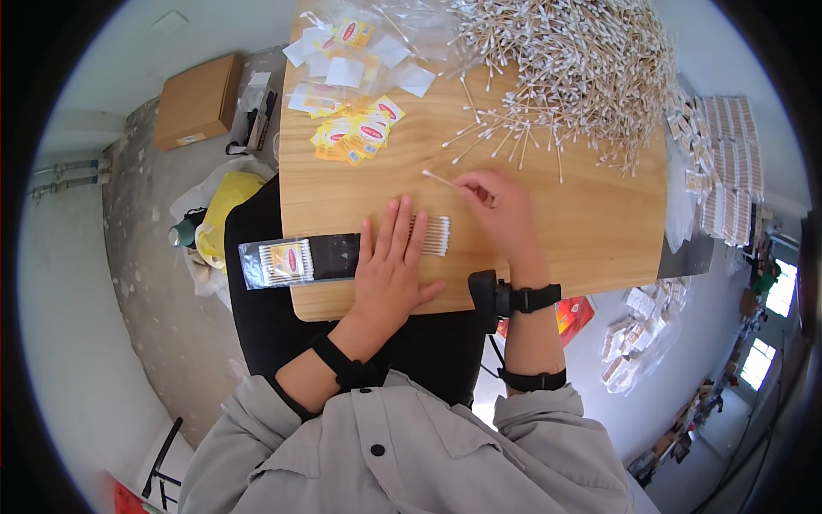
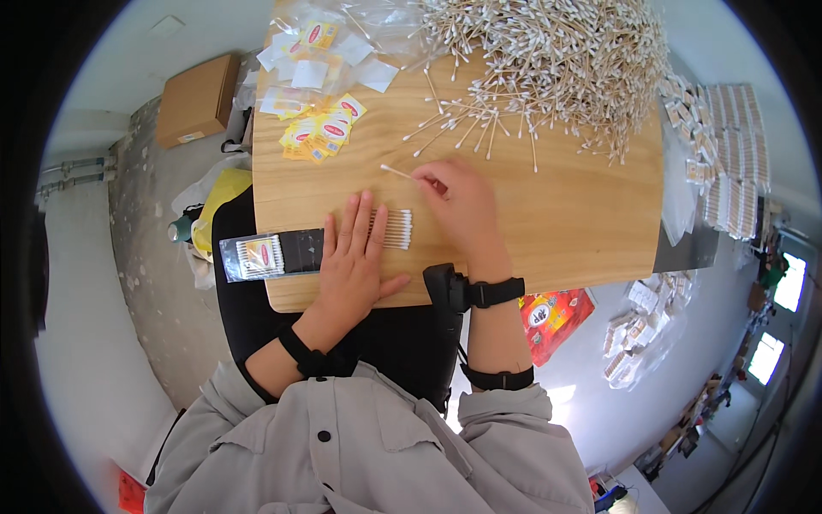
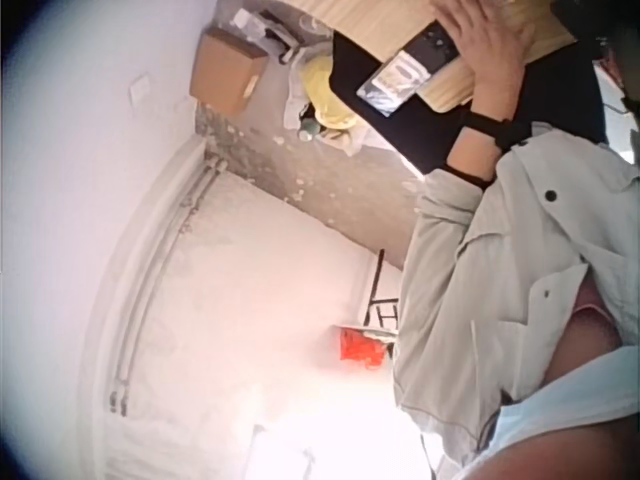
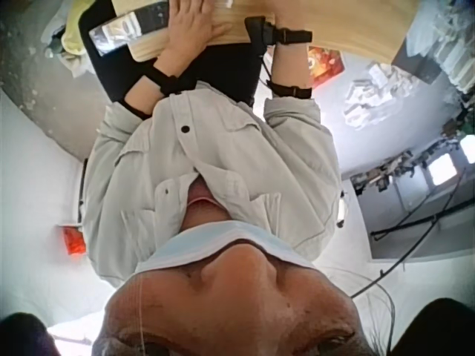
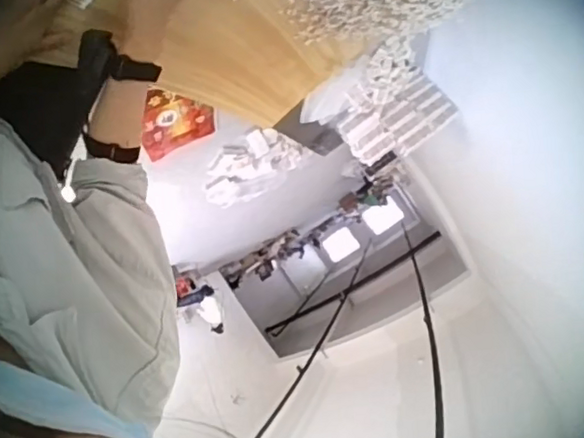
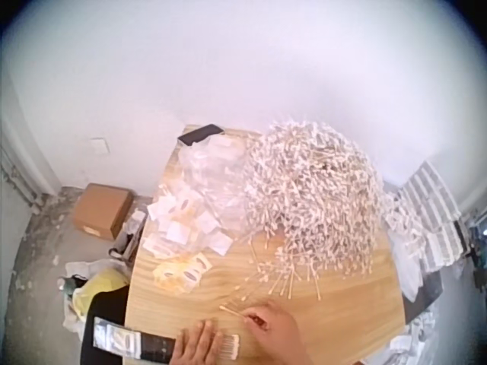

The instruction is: The person gathers cotton swabs from a large pile on a wooden table and arranges them into neat rows. They then place the aligned swabs into small plastic packaging sleeves, seal the packages, and set them aside. The process is repeated continuously throughout the clip.

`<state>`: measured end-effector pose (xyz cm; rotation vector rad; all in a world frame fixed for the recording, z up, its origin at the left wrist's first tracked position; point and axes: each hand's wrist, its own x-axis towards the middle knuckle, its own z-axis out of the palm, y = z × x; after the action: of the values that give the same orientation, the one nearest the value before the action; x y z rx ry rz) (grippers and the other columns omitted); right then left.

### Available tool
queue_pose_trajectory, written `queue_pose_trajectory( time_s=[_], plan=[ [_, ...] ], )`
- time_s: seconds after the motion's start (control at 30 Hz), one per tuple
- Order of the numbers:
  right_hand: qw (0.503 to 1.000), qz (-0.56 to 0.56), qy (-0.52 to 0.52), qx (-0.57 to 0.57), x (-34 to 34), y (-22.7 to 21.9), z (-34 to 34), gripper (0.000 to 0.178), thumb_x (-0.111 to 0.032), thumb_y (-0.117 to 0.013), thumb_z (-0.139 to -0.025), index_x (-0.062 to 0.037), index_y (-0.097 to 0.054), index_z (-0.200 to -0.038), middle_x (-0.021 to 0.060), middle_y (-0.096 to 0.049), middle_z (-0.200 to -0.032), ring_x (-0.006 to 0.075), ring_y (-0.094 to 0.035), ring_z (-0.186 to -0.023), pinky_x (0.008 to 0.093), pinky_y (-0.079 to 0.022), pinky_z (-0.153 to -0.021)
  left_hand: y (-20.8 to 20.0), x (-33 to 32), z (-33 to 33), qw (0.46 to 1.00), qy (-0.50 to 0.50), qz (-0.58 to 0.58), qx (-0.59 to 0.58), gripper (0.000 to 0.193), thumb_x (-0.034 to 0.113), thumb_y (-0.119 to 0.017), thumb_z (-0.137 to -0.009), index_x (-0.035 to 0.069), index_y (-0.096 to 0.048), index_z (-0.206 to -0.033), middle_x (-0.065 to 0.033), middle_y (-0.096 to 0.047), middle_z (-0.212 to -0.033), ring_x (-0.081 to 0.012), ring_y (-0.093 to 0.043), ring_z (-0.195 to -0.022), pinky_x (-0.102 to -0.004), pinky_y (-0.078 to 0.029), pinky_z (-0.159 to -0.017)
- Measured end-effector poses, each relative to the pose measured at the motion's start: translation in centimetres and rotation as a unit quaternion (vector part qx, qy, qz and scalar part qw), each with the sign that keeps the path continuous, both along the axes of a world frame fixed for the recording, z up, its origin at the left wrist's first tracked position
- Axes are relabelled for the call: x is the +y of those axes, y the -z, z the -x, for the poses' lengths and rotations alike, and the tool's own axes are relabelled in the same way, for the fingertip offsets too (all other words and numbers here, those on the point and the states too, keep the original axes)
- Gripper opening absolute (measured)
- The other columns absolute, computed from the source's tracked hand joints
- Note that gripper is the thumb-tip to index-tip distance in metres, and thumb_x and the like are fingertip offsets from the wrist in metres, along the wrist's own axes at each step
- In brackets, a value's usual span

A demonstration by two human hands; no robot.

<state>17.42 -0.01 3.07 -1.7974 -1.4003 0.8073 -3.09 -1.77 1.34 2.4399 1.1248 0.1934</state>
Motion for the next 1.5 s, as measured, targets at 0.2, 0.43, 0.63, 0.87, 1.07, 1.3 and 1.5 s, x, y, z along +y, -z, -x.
queue_pose_trajectory(
  time_s=[0.2, 0.43, 0.63, 0.87, 1.07, 1.3, 1.5],
  plan=[
    [0.998, -0.013, -0.059, 0.011, -0.3, 1.3, 1.2, 0.015, -0.009, -0.069, -0.087, -0.0062, -0.07, -0.101, 0.0059, -0.062, -0.087, 0.0161, -0.06, -0.072, 0.0269, -0.048, -0.066, 0.1, -0.1, -0.1, 1.0, -0.015, -0.008, -0.013, 0.109, 0.051, -0.078, -0.069, 0.003, -0.026, -0.152, -0.0217, -0.018, -0.16, -0.0362, -0.018, -0.149, -0.0567, -0.016, -0.117],
    [0.987, -0.052, 0.092, -0.125, 2.1, 1.7, 1.7, 0.016, -0.012, -0.069, -0.086, -0.0102, -0.068, -0.102, 0.0061, -0.06, -0.089, 0.0202, -0.063, -0.074, 0.0327, -0.051, -0.064, 0.4, -0.2, 0.0, 1.0, -0.002, -0.015, 0.003, 0.111, 0.054, -0.077, -0.068, 0.003, -0.026, -0.152, -0.0205, -0.019, -0.16, -0.0367, -0.017, -0.149, -0.0584, -0.015, -0.116],
    [0.978, -0.031, 0.177, -0.105, 0.5, 2.8, 0.6, 0.013, -0.011, -0.069, -0.084, -0.011, -0.068, -0.098, 0.0056, -0.062, -0.084, 0.019, -0.064, -0.073, 0.0328, -0.051, -0.064, 0.3, -0.2, -0.1, 1.0, -0.009, -0.018, 0.017, 0.112, 0.055, -0.077, -0.067, 0.004, -0.026, -0.152, -0.0203, -0.019, -0.16, -0.0364, -0.017, -0.149, -0.06, -0.014, -0.116],
    [0.981, -0.031, 0.123, -0.15, -2.0, 1.9, 1.1, 0.009, -0.009, -0.067, -0.085, -0.0126, -0.07, -0.093, 0.0049, -0.063, -0.083, 0.0203, -0.063, -0.07, 0.034, -0.05, -0.063, 0.6, -0.1, 0.0, 1.0, -0.006, 0.002, 0.002, 0.113, 0.053, -0.079, -0.066, 0.004, -0.025, -0.153, -0.0208, -0.019, -0.16, -0.038, -0.017, -0.149, -0.0608, -0.015, -0.115],
    [0.992, -0.046, -0.011, -0.12, -1.5, 1.3, 3.5, 0.009, -0.013, -0.065, -0.088, -0.0125, -0.072, -0.094, 0.0054, -0.062, -0.084, 0.022, -0.062, -0.081, 0.0352, -0.049, -0.069, 0.9, -0.3, 0.0, 0.999, -0.007, -0.034, -0.023, 0.117, 0.053, -0.08, -0.063, 0.003, -0.025, -0.152, -0.0228, -0.019, -0.159, -0.038, -0.019, -0.148, -0.0602, -0.017, -0.115],
    [0.928, -0.145, 0.232, 0.254, -3.6, 3.3, 5.1, 0.04, -0.027, -0.039, -0.105, 0.0025, -0.049, -0.131, 0.015, -0.051, -0.127, 0.0257, -0.048, -0.124, 0.0397, -0.037, -0.108, -0.5, 1.3, 1.4, 0.997, -0.065, -0.011, 0.029, 0.123, 0.055, -0.082, -0.059, 0.001, -0.024, -0.152, -0.0222, -0.02, -0.159, -0.034, -0.017, -0.149, -0.0582, -0.016, -0.116],
    [0.932, -0.168, 0.184, 0.263, -3.2, 4.7, 8.9, 0.053, -0.037, -0.03, -0.107, 0.0032, -0.034, -0.142, 0.0188, -0.038, -0.145, 0.0295, -0.036, -0.138, 0.0428, -0.023, -0.118, 0.9, 1.1, 1.4, 0.997, -0.046, -0.044, 0.035, 0.121, 0.059, -0.078, -0.061, 0.001, -0.023, -0.152, -0.0165, -0.021, -0.16, -0.0279, -0.016, -0.151, -0.0569, -0.013, -0.118]
  ],
)
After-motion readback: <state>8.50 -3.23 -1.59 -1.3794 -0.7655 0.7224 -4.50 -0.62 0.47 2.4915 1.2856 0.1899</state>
